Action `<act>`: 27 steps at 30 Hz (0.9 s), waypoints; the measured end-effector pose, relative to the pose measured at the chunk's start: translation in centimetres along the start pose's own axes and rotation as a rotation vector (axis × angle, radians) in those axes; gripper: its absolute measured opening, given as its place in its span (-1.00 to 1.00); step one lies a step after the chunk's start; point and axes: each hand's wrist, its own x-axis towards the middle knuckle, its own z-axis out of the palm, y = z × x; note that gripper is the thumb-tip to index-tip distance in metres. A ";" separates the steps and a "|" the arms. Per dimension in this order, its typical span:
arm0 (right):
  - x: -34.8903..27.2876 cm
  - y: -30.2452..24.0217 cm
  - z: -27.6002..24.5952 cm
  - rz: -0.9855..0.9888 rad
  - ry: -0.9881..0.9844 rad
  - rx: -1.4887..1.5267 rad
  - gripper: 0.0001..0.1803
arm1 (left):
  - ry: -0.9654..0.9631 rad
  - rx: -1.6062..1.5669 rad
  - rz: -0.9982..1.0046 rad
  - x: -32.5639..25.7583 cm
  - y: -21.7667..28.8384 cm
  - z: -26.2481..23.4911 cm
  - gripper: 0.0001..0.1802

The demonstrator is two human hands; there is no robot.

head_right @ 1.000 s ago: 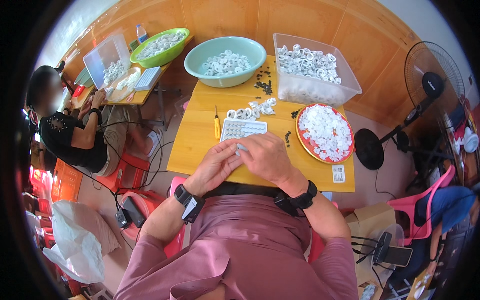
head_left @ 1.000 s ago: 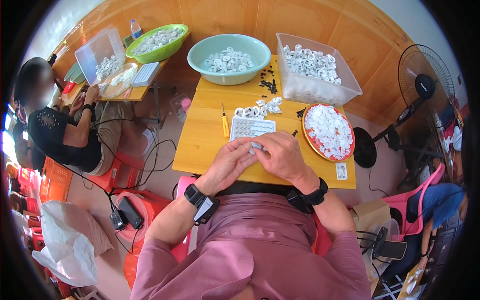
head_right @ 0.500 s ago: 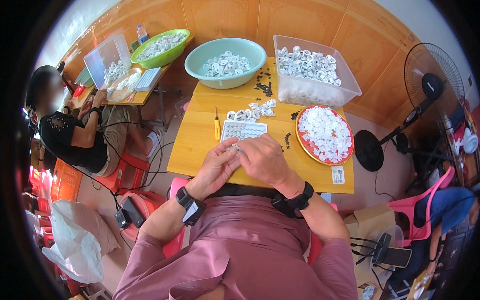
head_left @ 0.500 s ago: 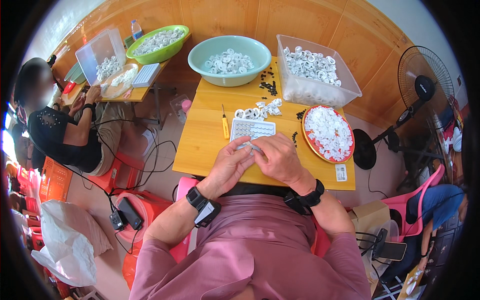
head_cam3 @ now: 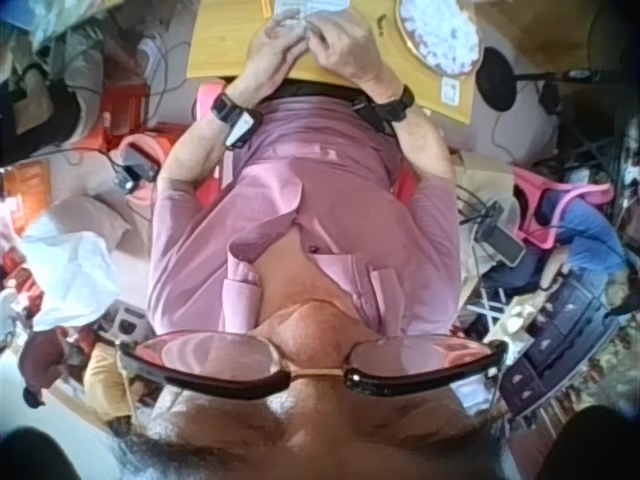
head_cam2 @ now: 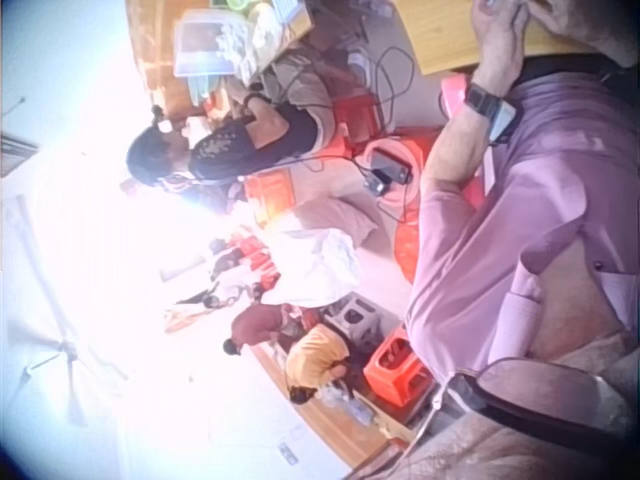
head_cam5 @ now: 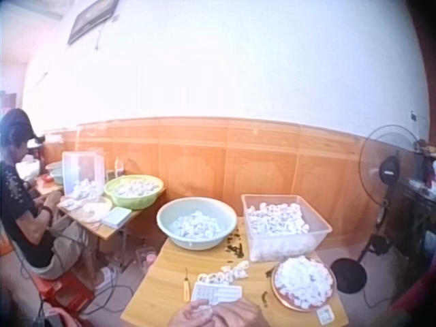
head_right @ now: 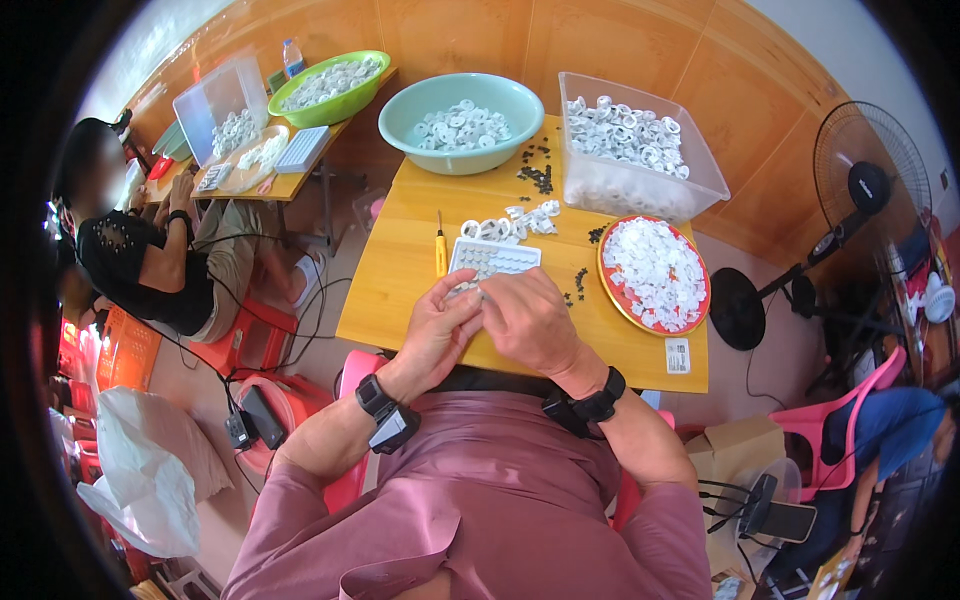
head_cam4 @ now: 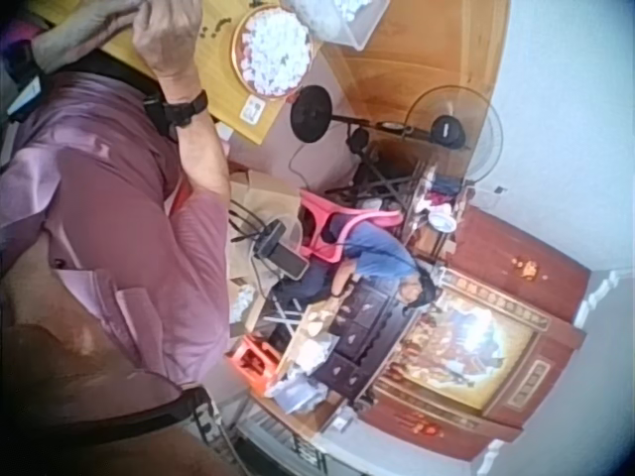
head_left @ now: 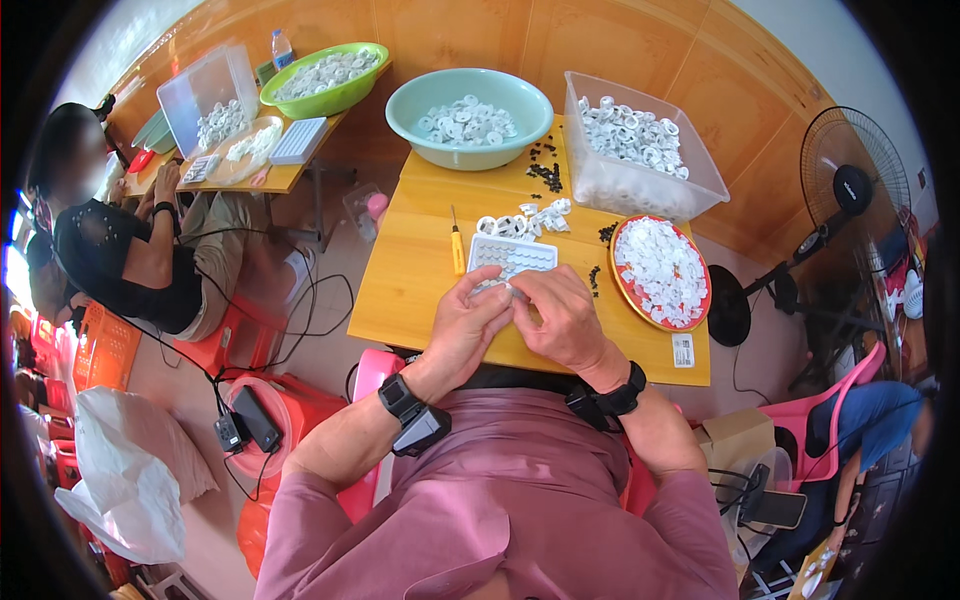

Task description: The person assembles components by hand, picking up a white plastic base and a small black part, fitting the part into the base, and placing the unit into a white plastic tray.

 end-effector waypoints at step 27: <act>0.0 -0.3 -0.4 0.085 -0.081 -0.039 -0.79 | -0.080 -0.139 -0.078 0.1 -0.3 -0.7 -0.69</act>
